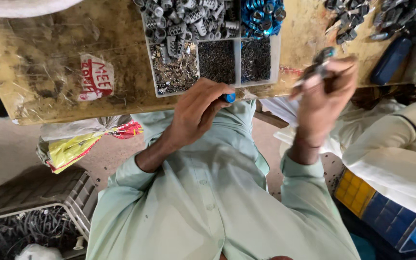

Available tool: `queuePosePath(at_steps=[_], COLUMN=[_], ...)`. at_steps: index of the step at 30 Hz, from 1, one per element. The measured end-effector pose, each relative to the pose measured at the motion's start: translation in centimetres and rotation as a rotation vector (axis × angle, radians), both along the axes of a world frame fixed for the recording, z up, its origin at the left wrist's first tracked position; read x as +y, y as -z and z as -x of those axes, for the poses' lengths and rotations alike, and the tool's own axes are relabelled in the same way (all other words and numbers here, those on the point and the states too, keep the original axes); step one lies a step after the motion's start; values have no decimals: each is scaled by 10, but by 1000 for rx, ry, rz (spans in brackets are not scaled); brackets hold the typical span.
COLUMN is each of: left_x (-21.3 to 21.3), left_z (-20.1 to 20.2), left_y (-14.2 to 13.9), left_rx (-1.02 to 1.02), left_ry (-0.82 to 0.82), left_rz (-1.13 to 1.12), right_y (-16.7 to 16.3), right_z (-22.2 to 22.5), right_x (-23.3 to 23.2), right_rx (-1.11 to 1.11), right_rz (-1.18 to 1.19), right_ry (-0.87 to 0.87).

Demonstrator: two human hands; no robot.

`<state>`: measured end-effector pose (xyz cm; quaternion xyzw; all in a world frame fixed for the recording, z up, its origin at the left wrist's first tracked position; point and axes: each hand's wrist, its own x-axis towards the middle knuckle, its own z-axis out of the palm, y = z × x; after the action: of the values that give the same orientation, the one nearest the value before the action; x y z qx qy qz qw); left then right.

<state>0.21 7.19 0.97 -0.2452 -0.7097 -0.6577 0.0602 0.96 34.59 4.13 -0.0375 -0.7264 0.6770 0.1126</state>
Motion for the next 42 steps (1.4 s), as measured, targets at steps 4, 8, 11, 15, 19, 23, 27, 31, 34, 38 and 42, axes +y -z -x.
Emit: queuePosePath(at_steps=[4, 8, 11, 15, 19, 23, 27, 31, 34, 38, 42], left_x=[3, -7, -7, -4, -1, -2, -27, -44, -47, -47, -55], left_z=[-1, -5, -7, -9, -16, -21, -17, -5, 3, 9, 8], left_y=[-7, -13, -12, -7, -6, -9, -12, -14, -13, -9, -12], left_rx=[66, 104, 144, -46, -428, -200, -145, -127, -110, -151, -93], left_ry=[-15, -65, -46, -8, 21, -26, -46, -331, -398, -329, -270], left_rz=[6, 87, 89, -22, -254, -15, 88, 458, 823, 909, 729], right_y=[30, 34, 26, 16, -13, -69, -89, -62, -44, -23, -8], right_z=[-20, -25, -23, -17, -1, 39, 75, 69, 67, 69, 67], right_x=[-58, -63, -60, -65, -80, -77, -53, -65, -85, -100, -91], right_rx=[185, 105, 123, 260, 346, 107, 107, 307, 168, 309, 219], right_rz=[-152, -261, -154, -566, -712, -845, -855, -549, -1065, -1235, -1218], right_ry=[-101, -158, -168, -290, -524, -930, -696, -313, -617, -669, -729])
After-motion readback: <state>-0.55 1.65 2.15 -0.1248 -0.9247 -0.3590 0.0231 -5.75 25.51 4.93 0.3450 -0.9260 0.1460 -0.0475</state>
